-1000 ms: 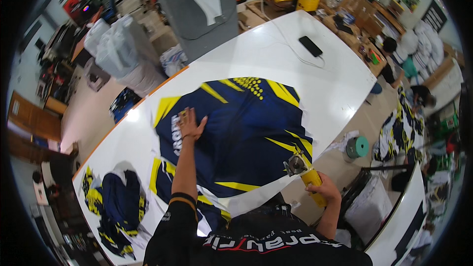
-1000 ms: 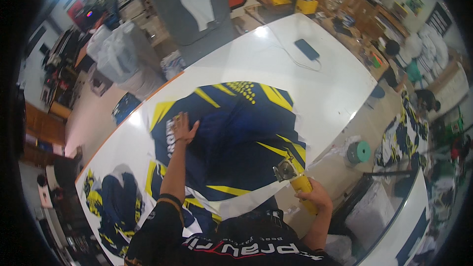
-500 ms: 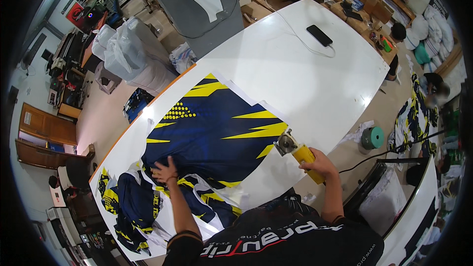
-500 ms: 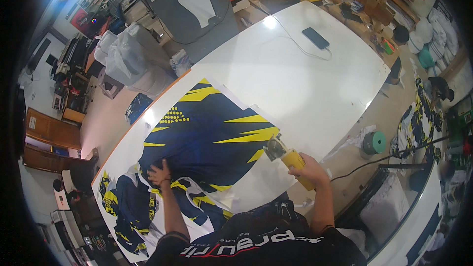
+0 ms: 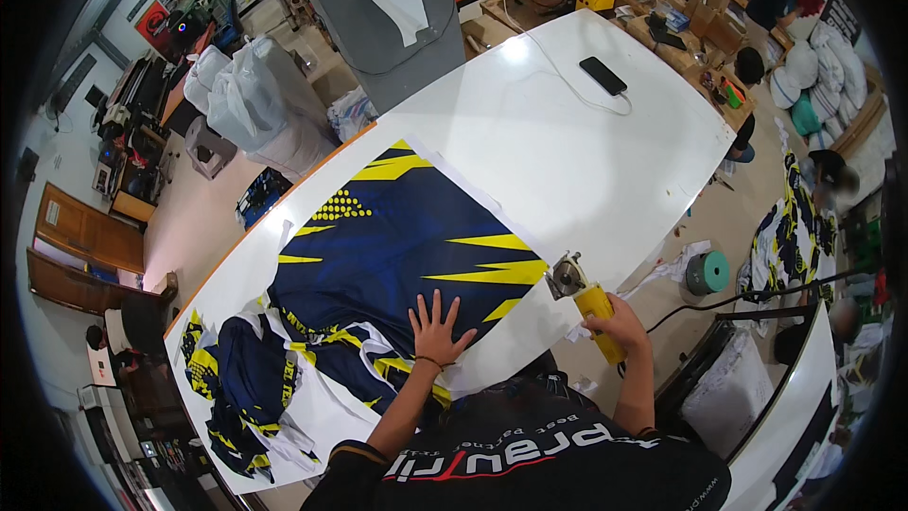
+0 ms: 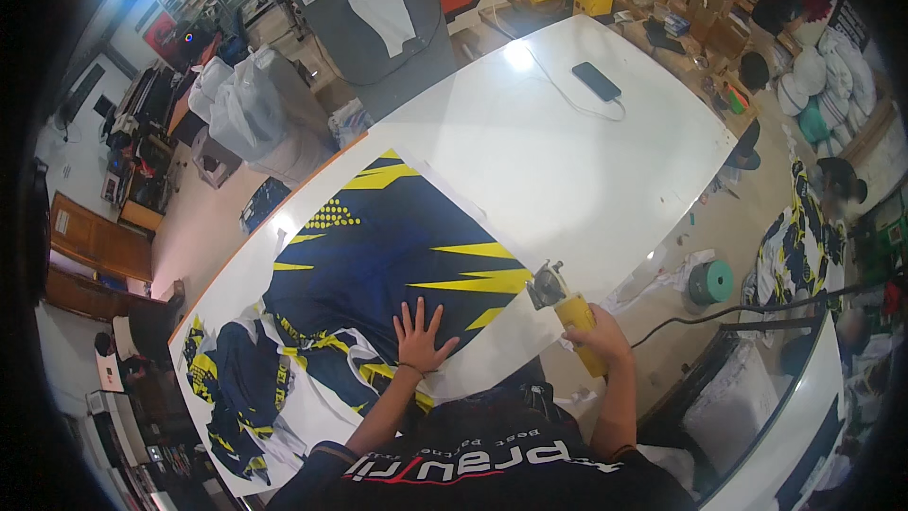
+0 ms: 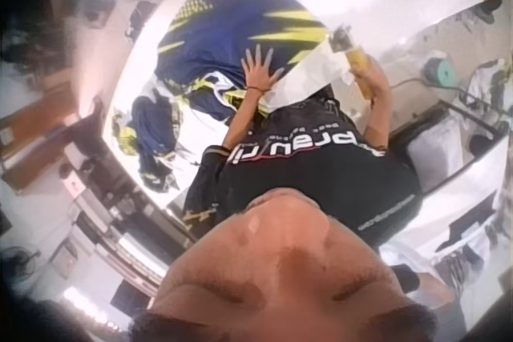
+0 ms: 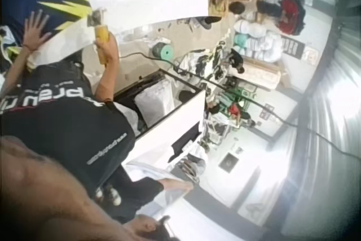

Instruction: The person uses a yellow electric fabric cutter to trim the edges of several blue and yellow sports jerseys laid out on a white table. The person repeatedly positions each jersey, cuts along the edges, and moves the cut pieces aside.

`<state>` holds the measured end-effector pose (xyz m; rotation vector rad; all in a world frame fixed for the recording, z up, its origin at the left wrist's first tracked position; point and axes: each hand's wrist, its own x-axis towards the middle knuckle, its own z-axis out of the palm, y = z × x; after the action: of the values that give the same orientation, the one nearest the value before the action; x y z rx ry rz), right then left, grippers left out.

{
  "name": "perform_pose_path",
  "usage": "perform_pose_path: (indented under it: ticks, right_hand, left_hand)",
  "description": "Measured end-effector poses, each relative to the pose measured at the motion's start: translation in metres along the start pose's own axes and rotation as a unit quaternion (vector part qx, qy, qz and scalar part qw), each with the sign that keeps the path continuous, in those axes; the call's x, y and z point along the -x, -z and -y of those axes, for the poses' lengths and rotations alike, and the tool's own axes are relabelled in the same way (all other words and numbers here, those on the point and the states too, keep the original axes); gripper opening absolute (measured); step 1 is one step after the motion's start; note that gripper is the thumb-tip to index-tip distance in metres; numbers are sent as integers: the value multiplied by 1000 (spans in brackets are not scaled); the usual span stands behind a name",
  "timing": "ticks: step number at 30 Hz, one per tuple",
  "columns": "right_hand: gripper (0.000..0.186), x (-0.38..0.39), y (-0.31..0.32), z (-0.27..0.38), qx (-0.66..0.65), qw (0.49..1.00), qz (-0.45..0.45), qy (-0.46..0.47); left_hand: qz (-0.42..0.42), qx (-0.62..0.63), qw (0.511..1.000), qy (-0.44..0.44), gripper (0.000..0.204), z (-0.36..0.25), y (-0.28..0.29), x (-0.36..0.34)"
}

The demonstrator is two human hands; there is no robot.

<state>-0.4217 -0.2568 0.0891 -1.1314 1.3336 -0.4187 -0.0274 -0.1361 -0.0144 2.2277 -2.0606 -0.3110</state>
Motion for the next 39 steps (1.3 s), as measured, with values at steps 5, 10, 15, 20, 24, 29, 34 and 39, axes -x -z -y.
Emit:
perform_pose_path:
  ticks: [5, 10, 15, 20, 24, 29, 34, 39]
  right_hand:
    - [57, 25, 5, -43, 0, 1000, -21, 0]
    - [64, 61, -6, -45, 231, 968, -95, 37]
    - [69, 78, -18, -46, 360, 924, -132, -3]
    - [71, 71, -24, -45, 428, 894, -131, 1]
    - [67, 57, -18, -43, 437, 892, -116, 12]
    - [66, 40, -19, -32, 438, 892, -112, 24]
    - [69, 27, -23, -21, 459, 882, -103, 14]
    - [70, 19, -27, -9, 471, 877, -95, -8]
  left_hand:
    - [3, 9, 999, -37, 89, 2, 7, 32]
    - [-30, 45, 997, -51, 82, -4, 22, 45]
    - [-115, 149, 981, -56, 63, -5, 12, 8]
    - [-167, 82, 982, -7, 82, -17, 5, -32]
    - [-127, 35, 991, 22, 94, -14, -6, -37]
    - [-113, 47, 992, 26, 95, -16, -4, -39]
    - [-108, 54, 992, 31, 94, -15, -4, -38]
    - [-109, 63, 992, 32, 92, -16, -2, -38]
